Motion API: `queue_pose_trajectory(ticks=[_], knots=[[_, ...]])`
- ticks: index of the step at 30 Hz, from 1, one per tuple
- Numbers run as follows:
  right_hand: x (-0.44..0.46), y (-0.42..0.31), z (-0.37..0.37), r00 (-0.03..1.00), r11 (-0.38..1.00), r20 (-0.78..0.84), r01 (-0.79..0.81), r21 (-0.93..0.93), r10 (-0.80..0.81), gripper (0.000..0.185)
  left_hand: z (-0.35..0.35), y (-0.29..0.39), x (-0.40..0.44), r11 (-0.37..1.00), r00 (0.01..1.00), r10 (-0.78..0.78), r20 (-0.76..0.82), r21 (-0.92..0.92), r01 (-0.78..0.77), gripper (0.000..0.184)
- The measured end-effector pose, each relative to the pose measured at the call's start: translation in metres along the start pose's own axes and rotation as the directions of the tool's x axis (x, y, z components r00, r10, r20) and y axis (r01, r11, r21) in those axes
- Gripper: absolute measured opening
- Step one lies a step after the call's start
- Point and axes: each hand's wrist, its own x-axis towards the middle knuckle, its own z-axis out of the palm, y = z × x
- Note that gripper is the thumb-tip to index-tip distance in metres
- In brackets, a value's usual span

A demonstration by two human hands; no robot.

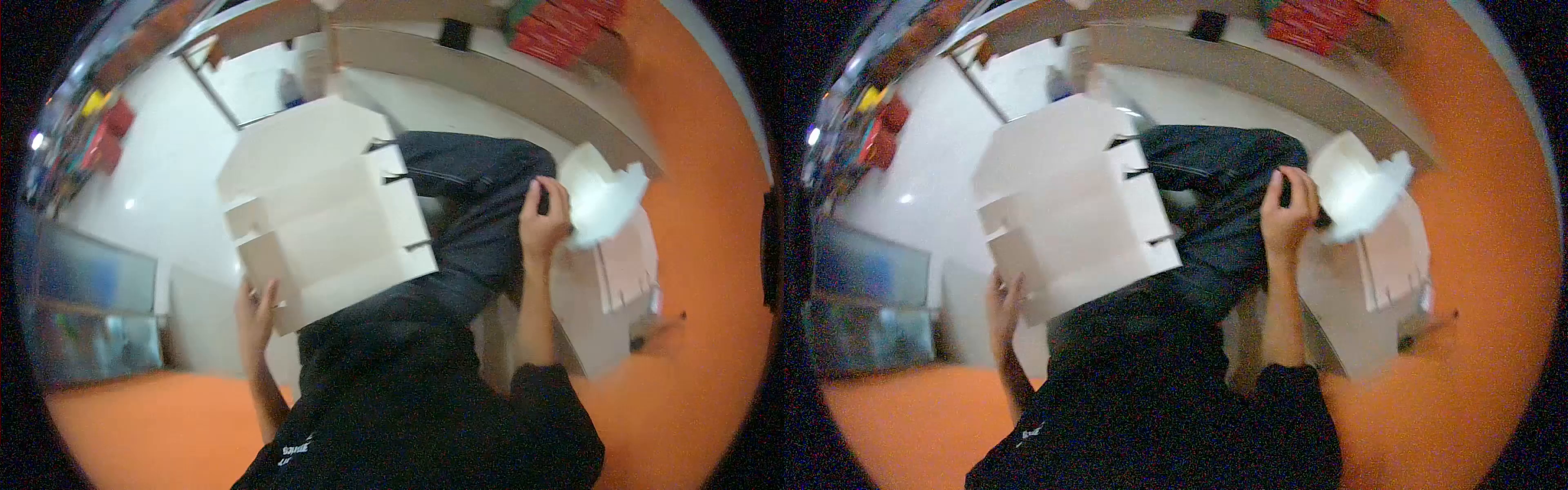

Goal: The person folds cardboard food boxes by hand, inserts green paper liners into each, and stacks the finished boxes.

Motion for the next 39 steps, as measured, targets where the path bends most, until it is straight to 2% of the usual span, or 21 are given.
queue_pose_trajectory(ticks=[1, 2, 5, 6, 9, 12, 15, 19, 22, 23, 25, 26, 27, 29, 31, 33, 35, 39], knots=[[-0.002, 0.007, -0.008, 0.998, 0.998, 0.002, -0.055, -0.04, 0.055, 0.014, 0.0, -0.012, 0.004, 0.998, 0.999, -0.053, 0.009, -0.047, 0.053, 0.038], [-0.003, 0.016, -0.018, 0.997, 0.992, -0.011, -0.075, -0.102, 0.074, 0.019, 0.001, 0.01, 0.003, 0.989, 0.995, -0.044, 0.085, -0.138, 0.056, 0.036], [-0.01, 0.053, -0.035, 0.99, 0.953, 0.041, -0.115, -0.281, 0.132, 0.034, 0.003, 0.0, 0.015, 0.991, 0.99, 0.117, 0.082, -0.068, -0.111, 0.032], [-0.012, 0.063, -0.039, 0.983, 0.945, 0.074, -0.137, -0.297, 0.166, 0.041, 0.003, 0.002, 0.014, 0.992, 0.989, 0.118, 0.089, -0.056, -0.114, 0.032], [-0.02, 0.096, -0.035, 0.938, 0.871, 0.238, -0.112, -0.479, 0.252, 0.046, 0.001, 0.0, 0.014, 0.994, 0.991, 0.105, 0.079, -0.024, -0.103, 0.031], [-0.022, 0.121, -0.034, 0.95, 0.84, 0.212, -0.084, -0.536, 0.231, 0.05, 0.001, -0.006, 0.013, 0.996, 0.994, 0.089, 0.058, -0.013, -0.089, 0.031], [-0.017, 0.133, -0.038, 0.976, 0.805, 0.107, -0.092, -0.587, 0.19, 0.052, 0.0, -0.006, 0.012, 0.996, 0.994, 0.084, 0.073, -0.022, -0.083, 0.031], [-0.021, 0.148, -0.037, 0.941, 0.801, 0.256, -0.025, -0.597, 0.221, 0.037, 0.001, -0.008, 0.014, 0.989, 0.993, 0.104, 0.056, -0.114, -0.097, 0.03], [-0.012, 0.146, -0.046, 0.92, 0.773, 0.24, -0.098, -0.626, 0.311, 0.028, 0.002, -0.007, 0.012, 0.988, 0.996, 0.077, 0.044, -0.137, -0.071, 0.029], [-0.014, 0.166, -0.043, 0.928, 0.757, 0.25, -0.052, -0.651, 0.278, 0.023, -0.001, -0.008, 0.012, 0.99, 0.998, 0.056, 0.041, -0.129, -0.05, 0.029], [-0.013, 0.161, -0.044, 0.961, 0.779, 0.212, -0.006, -0.627, 0.178, 0.026, 0.0, -0.011, 0.014, 0.999, 1.0, -0.009, 0.002, -0.045, 0.01, 0.028], [-0.007, 0.141, -0.045, 0.97, 0.827, 0.204, 0.005, -0.562, 0.133, 0.025, 0.002, -0.014, 0.016, 0.998, 1.0, 0.022, -0.015, -0.062, -0.023, 0.027], [-0.007, 0.141, -0.039, 0.987, 0.903, 0.154, 0.022, -0.429, 0.049, 0.023, 0.003, -0.013, 0.015, 0.997, 0.998, 0.051, -0.032, -0.061, -0.053, 0.026], [-0.006, 0.055, -0.034, 0.978, 0.982, 0.116, -0.16, -0.101, 0.171, 0.023, 0.007, -0.029, 0.023, 0.988, 0.985, 0.151, -0.081, 0.0, -0.152, 0.024], [-0.026, -0.009, -0.015, 0.952, 0.971, 0.267, -0.193, 0.139, 0.151, 0.029, 0.01, -0.027, 0.023, 0.992, 0.989, 0.094, -0.112, -0.075, -0.103, 0.024], [-0.042, -0.075, 0.01, 0.799, 0.841, 0.576, -0.425, 0.334, 0.175, 0.033, 0.012, -0.027, 0.024, 0.989, 0.989, 0.067, -0.129, -0.124, -0.083, 0.024], [-0.065, -0.086, 0.047, 0.67, 0.85, 0.735, -0.445, 0.282, 0.107, 0.037, 0.012, -0.029, 0.024, 0.986, 0.986, 0.065, -0.152, -0.142, -0.086, 0.024], [-0.076, -0.097, 0.058, 0.692, 0.866, 0.713, -0.42, 0.271, 0.113, 0.037, 0.009, -0.022, 0.019, 0.969, 0.987, 0.062, -0.148, -0.227, -0.095, 0.022]])
